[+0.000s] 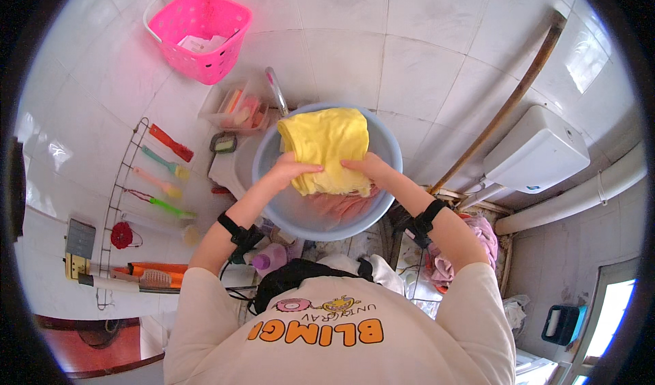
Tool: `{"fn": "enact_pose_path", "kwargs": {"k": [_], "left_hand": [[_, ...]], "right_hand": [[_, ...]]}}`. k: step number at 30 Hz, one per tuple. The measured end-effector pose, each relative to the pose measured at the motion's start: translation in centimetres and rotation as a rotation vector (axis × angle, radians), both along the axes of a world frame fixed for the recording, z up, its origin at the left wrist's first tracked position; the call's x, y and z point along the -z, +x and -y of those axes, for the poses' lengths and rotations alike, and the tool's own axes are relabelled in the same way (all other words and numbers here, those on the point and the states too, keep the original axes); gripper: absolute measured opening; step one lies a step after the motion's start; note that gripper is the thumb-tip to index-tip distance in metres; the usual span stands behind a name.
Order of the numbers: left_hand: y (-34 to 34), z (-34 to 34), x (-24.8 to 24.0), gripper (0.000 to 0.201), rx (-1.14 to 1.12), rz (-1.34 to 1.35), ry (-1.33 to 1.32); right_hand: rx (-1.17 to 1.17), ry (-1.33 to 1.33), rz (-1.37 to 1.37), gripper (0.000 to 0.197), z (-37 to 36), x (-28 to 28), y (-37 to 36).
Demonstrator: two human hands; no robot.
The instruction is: The person washes clothes in a basin, scrubbing them with a bar of soap, rinsing them, and wringing them out by hand.
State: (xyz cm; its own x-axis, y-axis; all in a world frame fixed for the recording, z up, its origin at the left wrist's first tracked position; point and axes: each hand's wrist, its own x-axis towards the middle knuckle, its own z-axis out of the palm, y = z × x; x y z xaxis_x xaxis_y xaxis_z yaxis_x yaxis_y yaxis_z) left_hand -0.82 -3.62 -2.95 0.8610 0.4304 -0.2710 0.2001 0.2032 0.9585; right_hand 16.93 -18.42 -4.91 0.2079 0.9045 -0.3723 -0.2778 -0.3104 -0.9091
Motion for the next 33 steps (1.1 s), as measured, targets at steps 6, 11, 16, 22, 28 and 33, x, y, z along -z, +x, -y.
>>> {"fn": "enact_pose_path", "kwargs": {"k": [6, 11, 16, 22, 28, 33], "left_hand": [[3.1, 0.2, 3.3, 0.045, 0.284, -0.528, 0.795], [4.4, 0.1, 4.0, 0.05, 0.579, -0.489, 0.606], [6.6, 0.5, 5.0, 0.052, 0.956, -0.675, 0.848], [9.2, 2.9, 12.2, 0.04, 1.082, -0.791, 1.048], [8.6, 2.7, 10.1, 0.04, 1.045, -0.818, 1.031], [5.0, 0.8, 8.6, 0.043, 0.829, -0.728, 0.982]], "right_hand": [[-0.403, -0.173, 1.539, 0.044, -1.9, 2.3, 0.5], [-0.943, -0.463, 1.156, 0.045, -3.4, 2.5, 1.4], [-1.1, -0.384, 1.182, 0.04, -5.0, 3.7, -0.2], [-1.253, -0.346, 1.235, 0.032, -6.6, 8.2, -1.2], [-1.057, -0.297, 1.227, 0.025, -6.4, 14.2, -1.4], [-1.326, -0.437, 1.102, 0.023, -8.0, 7.8, -0.4]]}}
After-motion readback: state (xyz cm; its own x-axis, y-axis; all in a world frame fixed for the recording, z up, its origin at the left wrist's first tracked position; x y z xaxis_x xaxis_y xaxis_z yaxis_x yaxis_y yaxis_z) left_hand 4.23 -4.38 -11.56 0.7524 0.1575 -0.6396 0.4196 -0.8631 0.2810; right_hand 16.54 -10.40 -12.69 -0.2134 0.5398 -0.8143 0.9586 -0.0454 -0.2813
